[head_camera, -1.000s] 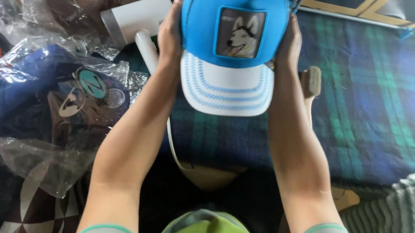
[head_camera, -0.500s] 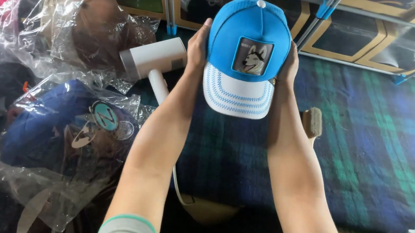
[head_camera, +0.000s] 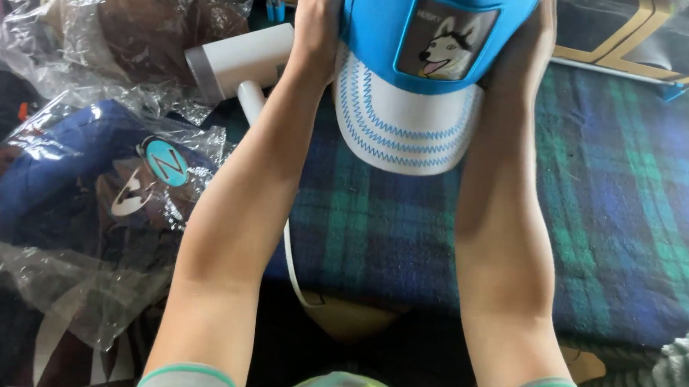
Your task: Cleaning and brushing a baseball cap using a wooden brush and a lint remover tool.
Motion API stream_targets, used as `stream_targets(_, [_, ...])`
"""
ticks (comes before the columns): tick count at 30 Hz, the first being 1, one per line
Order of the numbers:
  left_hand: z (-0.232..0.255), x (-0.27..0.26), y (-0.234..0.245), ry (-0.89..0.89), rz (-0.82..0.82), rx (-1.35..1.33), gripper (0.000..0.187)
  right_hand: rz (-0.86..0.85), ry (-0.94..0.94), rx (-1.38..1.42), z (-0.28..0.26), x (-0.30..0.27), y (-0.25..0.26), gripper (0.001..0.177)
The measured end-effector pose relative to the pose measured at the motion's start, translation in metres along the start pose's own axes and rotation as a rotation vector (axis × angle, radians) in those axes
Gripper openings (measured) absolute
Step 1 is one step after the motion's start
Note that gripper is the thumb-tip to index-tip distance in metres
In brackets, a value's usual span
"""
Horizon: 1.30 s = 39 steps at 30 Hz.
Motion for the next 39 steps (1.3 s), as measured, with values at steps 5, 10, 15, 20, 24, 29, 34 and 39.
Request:
stream_targets(5, [0.093,-0.054,-0.063,0.263,0.173,0.098,0.045,0.026,0.034,-0.029,-0.065,-0.120,0.005,0.047])
stream_targets(10, [0.151,-0.171,-0.117,0.401,0.459,0.198,0.039,-0.029,0.142,-0.220,-0.099,-0.196,-0.022,0.050])
stream_targets(15, [0.197,-0.219,-0.192,0.377,0.056,0.456,0.094,-0.179,0.116,-0.663,-0.052,-0.196,-0.076,0.056])
stream_targets(20, [0.167,-0.231,-0.162,0.564,0.224,0.575,0.059,-0.659,0.125,-0.608,-0.073,-0.222,-0.108,0.061])
stream_targets(24, [0.160,-0.253,-0.151,0.702,0.405,0.393,0.056,0.002,0.514,-1.099,-0.036,-0.162,-0.015,0.044])
stream_targets(29, [0.148,-0.260,-0.169,0.462,0.385,0.296,0.057,-0.164,-0.596,-0.852,0.028,-0.112,0.037,0.072])
stream_targets(34, [0.134,-0.259,-0.176,0.464,0.357,0.309,0.047,-0.039,-0.324,-1.002,-0.007,-0.136,0.066,0.047])
stream_targets(39, [0.121,-0.258,-0.177,0.618,0.317,0.251,0.044,-0.002,0.237,-0.614,-0.080,-0.201,0.083,0.035])
Point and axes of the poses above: each hand's wrist, its own x-axis towards the middle knuckle, its own y-axis out of the back of the hand, z = x × y, the point moved 2 cm from there along x, towards the middle knuckle, and after that the axes turned 15 degrees about -z, right-handed, at the moved point
